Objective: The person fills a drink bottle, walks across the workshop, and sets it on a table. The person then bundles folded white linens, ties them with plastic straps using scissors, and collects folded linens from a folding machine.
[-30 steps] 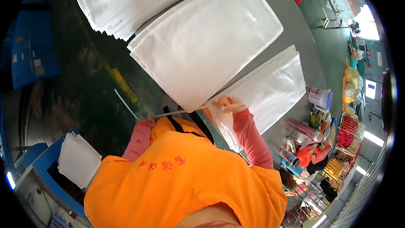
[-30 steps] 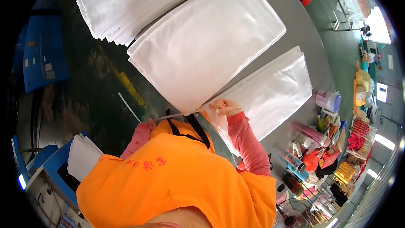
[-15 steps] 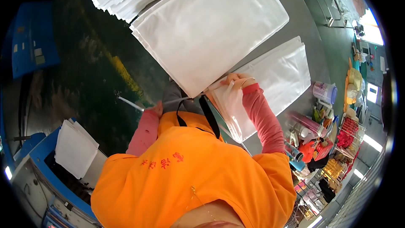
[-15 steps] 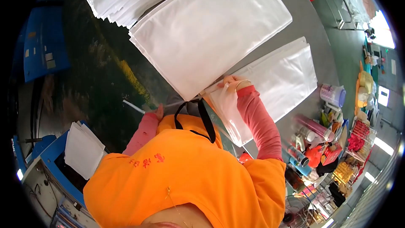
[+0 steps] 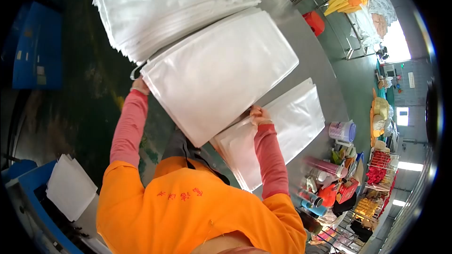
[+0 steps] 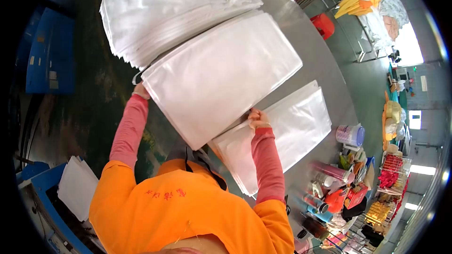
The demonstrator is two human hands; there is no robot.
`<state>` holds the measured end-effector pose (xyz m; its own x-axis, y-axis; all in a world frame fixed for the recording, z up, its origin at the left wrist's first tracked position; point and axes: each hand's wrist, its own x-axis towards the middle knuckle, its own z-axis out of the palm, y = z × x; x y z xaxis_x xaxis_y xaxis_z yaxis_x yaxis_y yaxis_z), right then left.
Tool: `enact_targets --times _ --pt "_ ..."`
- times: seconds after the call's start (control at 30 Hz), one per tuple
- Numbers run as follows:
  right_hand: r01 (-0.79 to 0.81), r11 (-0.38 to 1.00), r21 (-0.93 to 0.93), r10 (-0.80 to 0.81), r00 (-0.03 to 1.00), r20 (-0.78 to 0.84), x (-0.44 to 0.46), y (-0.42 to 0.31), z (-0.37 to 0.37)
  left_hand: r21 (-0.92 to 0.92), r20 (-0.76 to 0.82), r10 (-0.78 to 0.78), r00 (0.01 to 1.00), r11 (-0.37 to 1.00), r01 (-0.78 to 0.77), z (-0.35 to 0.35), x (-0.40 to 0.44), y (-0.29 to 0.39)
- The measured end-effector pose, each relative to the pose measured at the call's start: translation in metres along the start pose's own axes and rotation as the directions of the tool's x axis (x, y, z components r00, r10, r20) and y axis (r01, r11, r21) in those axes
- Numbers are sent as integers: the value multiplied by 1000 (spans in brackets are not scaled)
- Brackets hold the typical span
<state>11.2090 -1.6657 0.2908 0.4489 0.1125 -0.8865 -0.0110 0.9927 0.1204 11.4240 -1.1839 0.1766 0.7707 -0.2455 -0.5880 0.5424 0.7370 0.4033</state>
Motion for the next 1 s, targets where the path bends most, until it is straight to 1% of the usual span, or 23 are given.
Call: enact_targets --times 0.03,0.07,0.1,0.17,0.2,0.23,0.27,0.3,0.33,0.37,0.4,0.43,0.5,0.53,0.57,0.63,0.7,0.77,0.8,0.83,0.87,0.97,1.0 --pt "-28 995 101 30 999 -17 -7 -2 4 -6 -41 -12 999 1000 11 8 1 23" --pt "-45 998 40 45 999 5 -3 -9 0 151 -70 11 997 989 -1 6 9 45" --pt "-32 998 46 31 999 18 -3 -9 2 306 -94 41 995 952 -11 7 20 64" --pt "-5 998 59 3 999 43 0 -2 8 686 41 6 999 727 -32 11 28 74" --pt "18 995 100 -18 1000 -2 9 -9 7 906 406 -92 909 -94 -414 0 44 74" --pt "89 991 102 -84 995 -51 10 -7 13 304 710 -177 682 -796 -523 -13 63 74" --pt "91 991 98 -84 994 -68 16 -13 12 819 228 -12 974 -538 -198 18 66 72" --pt "91 992 91 -83 993 -86 20 -18 12 896 36 -7 999 -442 -36 46 62 68" --pt "84 992 94 -79 995 -53 22 -22 13 924 -157 -2 988 -354 146 78 56 63" --pt "79 992 95 -78 997 -20 22 -27 15 842 62 39 997 -539 -31 101 37 59" --pt "77 992 96 -79 997 12 22 -31 18 689 281 35 959 -703 -176 124 28 53" --pt "88 991 105 -91 995 28 24 -36 20 644 340 1 940 -730 -232 149 31 46" --pt "113 986 124 -120 992 50 22 -44 18 543 443 -78 893 -769 -337 194 42 30" --pt "151 980 133 -163 983 81 18 -43 19 628 427 -31 904 -709 -321 214 54 16" --pt "134 982 136 -150 982 112 16 -45 18 707 405 13 914 -639 -304 229 75 1" --pt "101 986 135 -124 976 177 18 -56 20 721 529 68 846 -562 -405 243 165 -38" --pt "168 984 68 -178 965 191 9 -61 29 362 692 3 722 -867 -343 309 160 -57" --pt "251 968 -18 -243 952 187 -9 -55 44 36 806 -134 576 -961 -275 365 147 -61" --pt "248 965 -85 -225 951 213 -13 -58 46 274 758 -66 649 -871 -409 389 134 -54" --pt "238 959 -150 -200 951 234 -12 -61 43 497 684 -27 729 -714 -493 410 117 -43" --pt "224 951 -215 -168 954 250 -10 -61 39 690 590 -21 807 -506 -518 421 101 -35" --pt "309 907 -285 -269 947 174 -37 -35 44 370 761 -135 635 -713 -595 419 57 -30" --pt "325 889 -323 -261 938 226 -44 -28 43 198 873 -151 463 -759 -621 415 51 -35"
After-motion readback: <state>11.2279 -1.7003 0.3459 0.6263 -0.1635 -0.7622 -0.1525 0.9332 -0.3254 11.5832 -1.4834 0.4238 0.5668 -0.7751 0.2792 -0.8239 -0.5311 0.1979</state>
